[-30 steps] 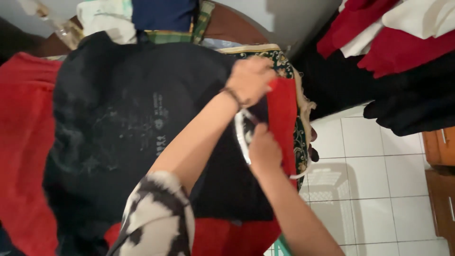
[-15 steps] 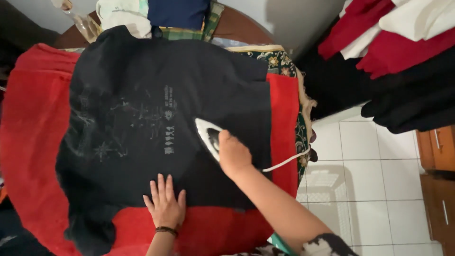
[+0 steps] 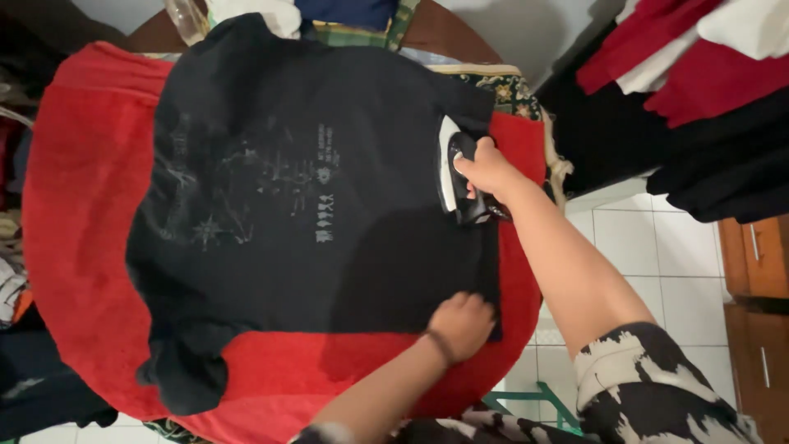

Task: The recorder irons a black t-shirt on a table and then folds it.

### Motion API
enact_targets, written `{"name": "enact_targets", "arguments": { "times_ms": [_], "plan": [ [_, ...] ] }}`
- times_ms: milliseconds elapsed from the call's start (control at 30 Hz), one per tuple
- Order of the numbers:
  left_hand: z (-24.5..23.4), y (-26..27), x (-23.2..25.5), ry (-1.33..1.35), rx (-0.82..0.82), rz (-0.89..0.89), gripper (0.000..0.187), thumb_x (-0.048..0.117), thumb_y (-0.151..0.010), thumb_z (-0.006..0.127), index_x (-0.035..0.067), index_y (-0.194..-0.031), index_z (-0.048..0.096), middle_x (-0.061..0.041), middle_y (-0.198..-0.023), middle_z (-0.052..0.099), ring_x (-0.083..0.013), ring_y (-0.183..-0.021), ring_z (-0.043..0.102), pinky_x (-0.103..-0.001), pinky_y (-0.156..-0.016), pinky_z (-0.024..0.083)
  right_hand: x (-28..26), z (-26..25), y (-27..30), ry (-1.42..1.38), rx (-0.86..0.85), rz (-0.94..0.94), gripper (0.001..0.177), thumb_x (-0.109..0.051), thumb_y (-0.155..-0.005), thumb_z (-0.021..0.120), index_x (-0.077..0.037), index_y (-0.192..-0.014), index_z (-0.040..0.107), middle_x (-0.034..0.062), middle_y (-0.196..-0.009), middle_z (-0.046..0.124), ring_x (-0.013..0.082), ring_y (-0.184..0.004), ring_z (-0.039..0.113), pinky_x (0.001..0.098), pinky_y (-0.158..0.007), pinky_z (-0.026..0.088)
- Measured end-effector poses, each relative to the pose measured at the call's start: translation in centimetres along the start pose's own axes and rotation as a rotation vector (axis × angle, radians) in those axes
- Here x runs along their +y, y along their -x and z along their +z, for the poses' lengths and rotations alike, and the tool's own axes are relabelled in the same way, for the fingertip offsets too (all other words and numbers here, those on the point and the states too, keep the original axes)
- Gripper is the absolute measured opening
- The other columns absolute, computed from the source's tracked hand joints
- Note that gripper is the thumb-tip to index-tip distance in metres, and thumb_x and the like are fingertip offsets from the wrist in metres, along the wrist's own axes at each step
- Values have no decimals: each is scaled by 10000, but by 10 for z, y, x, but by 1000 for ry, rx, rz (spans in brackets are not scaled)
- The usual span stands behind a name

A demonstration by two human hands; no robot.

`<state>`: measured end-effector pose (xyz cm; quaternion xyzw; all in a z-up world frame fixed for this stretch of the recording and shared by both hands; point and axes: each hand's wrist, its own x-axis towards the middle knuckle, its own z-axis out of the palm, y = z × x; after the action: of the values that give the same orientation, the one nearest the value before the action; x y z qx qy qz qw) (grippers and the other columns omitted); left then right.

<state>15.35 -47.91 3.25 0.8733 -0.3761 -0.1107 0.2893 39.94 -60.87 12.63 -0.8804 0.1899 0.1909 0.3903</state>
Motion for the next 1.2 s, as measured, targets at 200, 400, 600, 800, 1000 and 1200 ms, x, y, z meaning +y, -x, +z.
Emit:
{"name": "enact_targets", "arguments": {
  "times_ms": [200, 400, 600, 800, 1000, 1200],
  "plan": [
    [28, -96, 18, -42, -9, -265, 173, 102, -974, 543, -26, -1039, 639, -198, -1004, 705, -320, -878, 749, -403, -665, 631, 3, 16, -20, -123, -45, -21, 482, -180, -951, 594, 53, -1272, 320, 186, -957, 600, 222, -614, 630, 405, -485, 572],
    [26, -128, 16, 107, -15, -599, 208, 107, -972, 538, -72, -1077, 524, -246, -965, 718, -343, -829, 763, -404, -655, 634, 5, 21, -20, -47, 52, -56, 432, -198, -956, 614, 60, -1184, 353, 229, -938, 639, 254, -577, 658, 405, -461, 578],
    [6, -125, 9, 289, -50, -749, 208, 129, -1023, 510, -42, -1130, 459, -259, -979, 735, -367, -866, 766, -422, -703, 629, -1, 21, -13, -22, 76, -63, 399, -193, -958, 604, 57, -1144, 355, 268, -980, 660, 280, -588, 692, 400, -474, 600],
    [19, -139, 2, 263, -94, -751, 297, 173, -996, 560, -86, -1129, 498, -257, -998, 741, -356, -902, 766, -427, -733, 619, -13, 18, -6, 34, 66, -3, 408, -201, -970, 582, 56, -1196, 359, 260, -1067, 640, 278, -639, 713, 384, -509, 618],
    [18, -131, 13, 273, -120, -637, 248, 190, -1028, 519, -35, -1122, 565, -239, -1016, 743, -364, -899, 764, -446, -738, 612, -20, 17, 2, 50, 67, 15, 438, -201, -980, 578, 55, -1239, 336, 255, -1047, 652, 291, -627, 706, 380, -522, 598],
    [12, -136, 4, 281, -83, -774, 311, 202, -970, 562, -44, -1160, 551, -219, -1031, 744, -338, -934, 770, -426, -745, 631, -17, 20, -2, 70, 77, 33, 412, -174, -984, 559, 56, -1245, 338, 262, -1014, 671, 285, -618, 710, 382, -523, 605]
  ]
}}
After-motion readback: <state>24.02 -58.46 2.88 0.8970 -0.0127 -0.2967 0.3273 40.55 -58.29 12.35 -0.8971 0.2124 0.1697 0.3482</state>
